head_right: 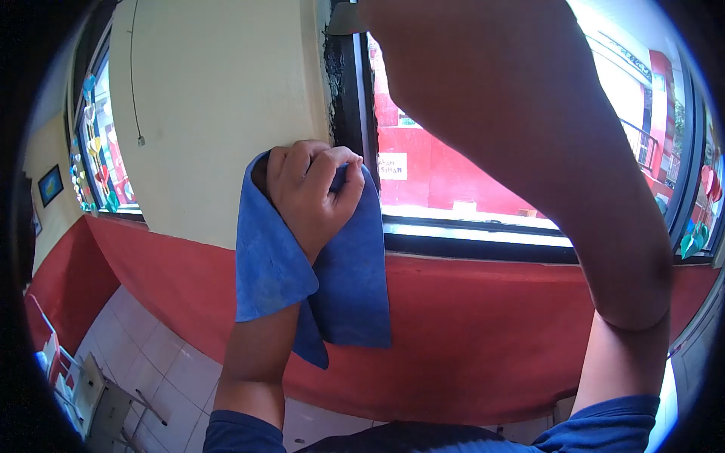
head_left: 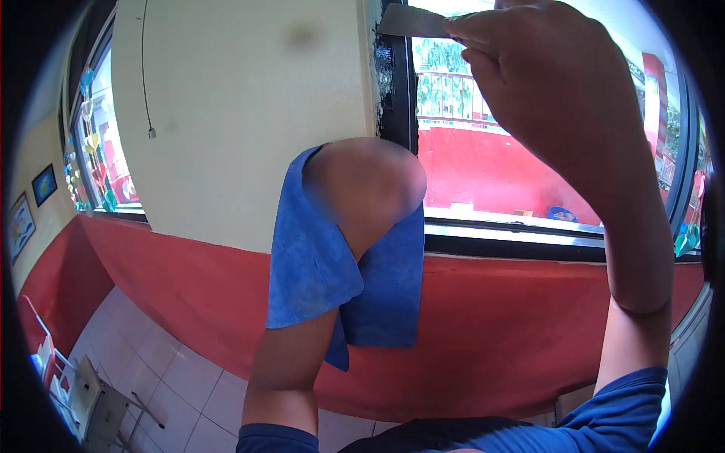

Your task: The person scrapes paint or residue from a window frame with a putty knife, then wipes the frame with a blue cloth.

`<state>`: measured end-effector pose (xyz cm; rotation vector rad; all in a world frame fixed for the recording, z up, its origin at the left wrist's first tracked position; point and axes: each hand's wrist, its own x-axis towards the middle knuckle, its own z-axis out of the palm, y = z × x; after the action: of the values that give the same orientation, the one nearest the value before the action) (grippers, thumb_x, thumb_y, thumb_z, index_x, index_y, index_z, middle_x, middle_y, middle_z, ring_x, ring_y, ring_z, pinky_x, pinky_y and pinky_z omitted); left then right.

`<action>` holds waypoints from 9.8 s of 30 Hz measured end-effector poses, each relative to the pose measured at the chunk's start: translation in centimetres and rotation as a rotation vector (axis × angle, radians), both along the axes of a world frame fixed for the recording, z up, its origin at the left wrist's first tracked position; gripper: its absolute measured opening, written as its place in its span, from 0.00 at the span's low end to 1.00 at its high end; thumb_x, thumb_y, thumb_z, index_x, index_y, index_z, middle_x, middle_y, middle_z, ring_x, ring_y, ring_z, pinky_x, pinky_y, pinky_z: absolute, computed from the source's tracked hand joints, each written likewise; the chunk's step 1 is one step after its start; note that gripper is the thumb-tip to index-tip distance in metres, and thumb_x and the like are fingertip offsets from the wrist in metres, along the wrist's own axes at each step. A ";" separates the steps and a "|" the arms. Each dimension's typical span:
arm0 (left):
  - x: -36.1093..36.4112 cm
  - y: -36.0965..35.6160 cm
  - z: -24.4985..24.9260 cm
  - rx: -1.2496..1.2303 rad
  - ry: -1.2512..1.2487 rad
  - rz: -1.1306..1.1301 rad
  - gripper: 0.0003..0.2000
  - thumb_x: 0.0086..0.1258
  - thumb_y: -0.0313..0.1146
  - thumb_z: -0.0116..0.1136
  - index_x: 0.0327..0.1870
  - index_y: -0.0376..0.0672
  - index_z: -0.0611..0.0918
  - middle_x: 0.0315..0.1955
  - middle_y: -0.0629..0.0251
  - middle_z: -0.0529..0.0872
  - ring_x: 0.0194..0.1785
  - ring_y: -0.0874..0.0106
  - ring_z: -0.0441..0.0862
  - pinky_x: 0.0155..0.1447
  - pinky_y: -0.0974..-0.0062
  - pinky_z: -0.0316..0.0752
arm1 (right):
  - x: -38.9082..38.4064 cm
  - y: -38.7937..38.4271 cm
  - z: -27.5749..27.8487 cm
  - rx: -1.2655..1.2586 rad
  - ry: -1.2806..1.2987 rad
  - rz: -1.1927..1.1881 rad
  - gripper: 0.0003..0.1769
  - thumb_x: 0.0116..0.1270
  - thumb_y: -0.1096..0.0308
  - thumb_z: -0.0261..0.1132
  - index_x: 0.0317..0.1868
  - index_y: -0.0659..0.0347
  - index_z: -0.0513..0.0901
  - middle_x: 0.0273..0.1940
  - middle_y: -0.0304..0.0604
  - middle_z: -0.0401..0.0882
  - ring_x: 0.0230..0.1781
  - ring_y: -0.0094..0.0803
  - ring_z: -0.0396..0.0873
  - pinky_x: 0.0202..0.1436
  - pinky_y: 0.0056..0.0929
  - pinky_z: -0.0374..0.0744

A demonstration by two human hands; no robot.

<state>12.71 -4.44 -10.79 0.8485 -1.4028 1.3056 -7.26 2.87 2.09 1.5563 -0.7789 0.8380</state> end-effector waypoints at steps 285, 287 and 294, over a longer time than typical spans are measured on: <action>-0.6 -2.8 8.1 -0.255 -0.007 0.116 0.22 0.66 0.37 0.68 0.59 0.37 0.85 0.54 0.58 0.92 0.33 0.68 0.87 0.42 0.69 0.71 | 0.4 -0.3 5.8 0.179 0.025 0.226 0.07 0.54 0.71 0.62 0.24 0.62 0.86 0.22 0.50 0.79 0.24 0.41 0.78 0.33 0.42 0.77; -0.5 -2.9 7.9 -0.240 -0.021 0.099 0.23 0.66 0.37 0.69 0.61 0.36 0.84 0.56 0.58 0.91 0.32 0.68 0.85 0.42 0.69 0.70 | 0.0 -0.3 5.8 0.198 0.041 0.258 0.07 0.54 0.72 0.62 0.26 0.63 0.87 0.22 0.50 0.80 0.23 0.39 0.78 0.32 0.41 0.77; -0.6 -2.9 7.8 -0.177 -0.031 0.116 0.31 0.64 0.37 0.71 0.68 0.36 0.79 0.64 0.56 0.86 0.31 0.67 0.78 0.42 0.69 0.68 | -0.4 0.4 5.3 0.160 -0.051 0.230 0.12 0.55 0.71 0.61 0.34 0.61 0.92 0.26 0.51 0.86 0.27 0.35 0.82 0.35 0.35 0.79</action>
<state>12.09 -7.32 -3.00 0.8020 -1.2562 1.5130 -7.68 3.25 7.36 1.7974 -0.7264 1.0055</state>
